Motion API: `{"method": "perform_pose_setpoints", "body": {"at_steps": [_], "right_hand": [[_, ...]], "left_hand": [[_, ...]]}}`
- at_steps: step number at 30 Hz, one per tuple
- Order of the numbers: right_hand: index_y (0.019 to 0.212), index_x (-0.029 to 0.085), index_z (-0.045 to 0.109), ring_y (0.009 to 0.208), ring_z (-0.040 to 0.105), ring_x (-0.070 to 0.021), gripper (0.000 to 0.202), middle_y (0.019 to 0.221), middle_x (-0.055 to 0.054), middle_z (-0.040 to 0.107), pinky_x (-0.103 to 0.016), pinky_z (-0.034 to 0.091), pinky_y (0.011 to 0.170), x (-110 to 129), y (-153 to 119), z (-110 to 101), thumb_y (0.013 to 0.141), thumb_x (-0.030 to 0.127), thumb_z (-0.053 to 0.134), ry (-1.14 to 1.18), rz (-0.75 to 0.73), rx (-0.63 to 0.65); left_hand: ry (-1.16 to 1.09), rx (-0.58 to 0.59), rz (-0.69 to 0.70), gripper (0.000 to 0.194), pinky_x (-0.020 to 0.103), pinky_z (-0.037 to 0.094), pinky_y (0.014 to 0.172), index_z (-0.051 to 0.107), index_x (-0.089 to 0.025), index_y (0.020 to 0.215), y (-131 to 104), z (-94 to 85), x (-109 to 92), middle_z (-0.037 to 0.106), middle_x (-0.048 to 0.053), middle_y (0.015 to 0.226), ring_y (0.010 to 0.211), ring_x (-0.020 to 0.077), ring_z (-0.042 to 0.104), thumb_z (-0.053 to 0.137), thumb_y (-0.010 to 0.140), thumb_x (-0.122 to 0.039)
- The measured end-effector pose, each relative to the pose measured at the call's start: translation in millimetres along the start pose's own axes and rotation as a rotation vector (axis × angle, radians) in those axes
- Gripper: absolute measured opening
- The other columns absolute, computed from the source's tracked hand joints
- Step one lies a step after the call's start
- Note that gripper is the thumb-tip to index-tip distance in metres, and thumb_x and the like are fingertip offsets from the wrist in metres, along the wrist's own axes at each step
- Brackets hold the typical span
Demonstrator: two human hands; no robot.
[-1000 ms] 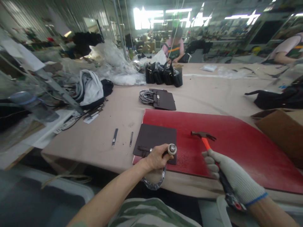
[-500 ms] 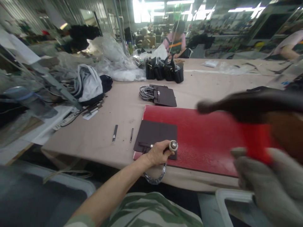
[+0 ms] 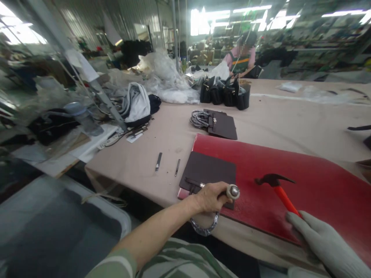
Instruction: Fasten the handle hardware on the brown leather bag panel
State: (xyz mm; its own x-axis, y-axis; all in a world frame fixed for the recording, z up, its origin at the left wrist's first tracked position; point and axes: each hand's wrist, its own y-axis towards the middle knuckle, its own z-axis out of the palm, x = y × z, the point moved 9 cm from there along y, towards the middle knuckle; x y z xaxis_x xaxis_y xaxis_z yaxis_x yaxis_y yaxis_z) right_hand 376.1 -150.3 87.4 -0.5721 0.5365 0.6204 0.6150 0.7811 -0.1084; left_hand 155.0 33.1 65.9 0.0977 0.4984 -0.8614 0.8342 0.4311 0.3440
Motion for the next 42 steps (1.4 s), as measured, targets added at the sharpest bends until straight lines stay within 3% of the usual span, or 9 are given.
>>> {"method": "perform_pose_setpoints", "body": {"at_steps": [3,7,13,17,19,24,28,37,42], "right_hand": [[0.087,0.025,0.068,0.062,0.068,-0.0344,0.035,0.083,-0.020,0.071,-0.047,0.051,0.054,4,23,2,0.097,0.052,0.049,-0.348,-0.030,-0.109],[0.130,0.008,0.061,0.108,0.066,-0.0443,0.056,0.129,-0.028,0.062,-0.058,0.056,0.085,54,20,32,0.098,0.049,0.040,-0.445,-0.264,-0.305],[0.145,0.012,0.053,0.140,0.046,-0.0390,0.056,0.150,-0.018,0.052,-0.063,0.031,0.119,109,-6,134,0.092,0.032,0.057,-0.353,-0.630,-0.061],[0.144,0.009,0.054,0.141,0.044,-0.0403,0.057,0.152,-0.020,0.049,-0.062,0.029,0.121,106,-8,140,0.092,0.032,0.061,-0.403,-0.619,-0.070],[0.144,0.009,0.055,0.140,0.044,-0.0400,0.057,0.153,-0.019,0.048,-0.062,0.029,0.121,104,-7,138,0.093,0.033,0.061,-0.408,-0.625,-0.070],[0.141,0.009,0.057,0.138,0.046,-0.0409,0.054,0.151,-0.020,0.050,-0.063,0.032,0.119,102,-5,138,0.096,0.039,0.053,-0.414,-0.672,-0.143],[0.138,0.009,0.057,0.134,0.050,-0.0423,0.055,0.146,-0.021,0.055,-0.063,0.036,0.115,103,-1,140,0.099,0.045,0.041,-0.394,-0.718,-0.208],[0.133,0.005,0.060,0.128,0.054,-0.0431,0.059,0.140,-0.024,0.058,-0.064,0.040,0.112,110,-1,140,0.101,0.048,0.035,-0.449,-0.753,-0.223],[0.137,0.007,0.057,0.133,0.051,-0.0408,0.054,0.144,-0.021,0.056,-0.063,0.038,0.114,111,-3,141,0.100,0.043,0.042,-0.471,-0.730,-0.177]], "left_hand": [[-0.006,-0.010,0.008,0.014,0.028,0.054,0.085,0.067,-0.016,0.103,0,-2.9,-1,0.073,0.007,0.098,0.090,0.0201,0.069,0.063,0.089,-0.018],[-0.020,-0.015,-0.007,0.016,0.029,0.053,0.089,0.066,-0.016,0.105,-3,-1.1,2,0.073,0.008,0.103,0.094,0.0203,0.069,0.063,0.089,-0.018],[-0.190,-0.166,-0.221,0.024,0.031,0.055,0.082,0.068,-0.015,0.105,-1,-4.5,27,0.072,0.007,0.095,0.084,0.0190,0.067,0.063,0.092,-0.035],[-0.548,-0.628,-0.451,0.045,0.031,0.058,0.074,0.060,-0.015,0.099,-12,-55.9,62,0.071,0.010,0.099,0.085,0.0198,0.070,0.066,0.086,-0.058],[-0.520,-0.712,-0.515,0.049,0.031,0.059,0.074,0.059,-0.015,0.095,-23,-90.4,72,0.071,0.009,0.095,0.084,0.0203,0.071,0.074,0.078,-0.058],[0.355,-0.546,-0.803,0.034,0.028,0.054,0.069,0.064,-0.014,0.089,-69,-188.9,77,0.072,0.009,0.084,0.075,0.0198,0.070,0.055,0.091,-0.046],[0.879,-0.378,-1.008,0.029,0.033,0.051,0.075,0.070,-0.014,0.084,-101,-233.4,74,0.075,0.016,0.087,0.089,0.0298,0.073,0.056,0.092,-0.038],[1.057,-0.285,-1.057,0.036,0.043,0.050,0.089,0.073,-0.007,0.105,-90,-222.8,79,0.073,0.025,0.102,0.102,0.0379,0.070,0.050,0.099,-0.034],[1.230,-0.303,-0.857,0.032,0.049,0.048,0.098,0.072,-0.009,0.109,-67,-207.2,56,0.066,0.024,0.117,0.113,0.0377,0.062,0.051,0.100,-0.032]]}}
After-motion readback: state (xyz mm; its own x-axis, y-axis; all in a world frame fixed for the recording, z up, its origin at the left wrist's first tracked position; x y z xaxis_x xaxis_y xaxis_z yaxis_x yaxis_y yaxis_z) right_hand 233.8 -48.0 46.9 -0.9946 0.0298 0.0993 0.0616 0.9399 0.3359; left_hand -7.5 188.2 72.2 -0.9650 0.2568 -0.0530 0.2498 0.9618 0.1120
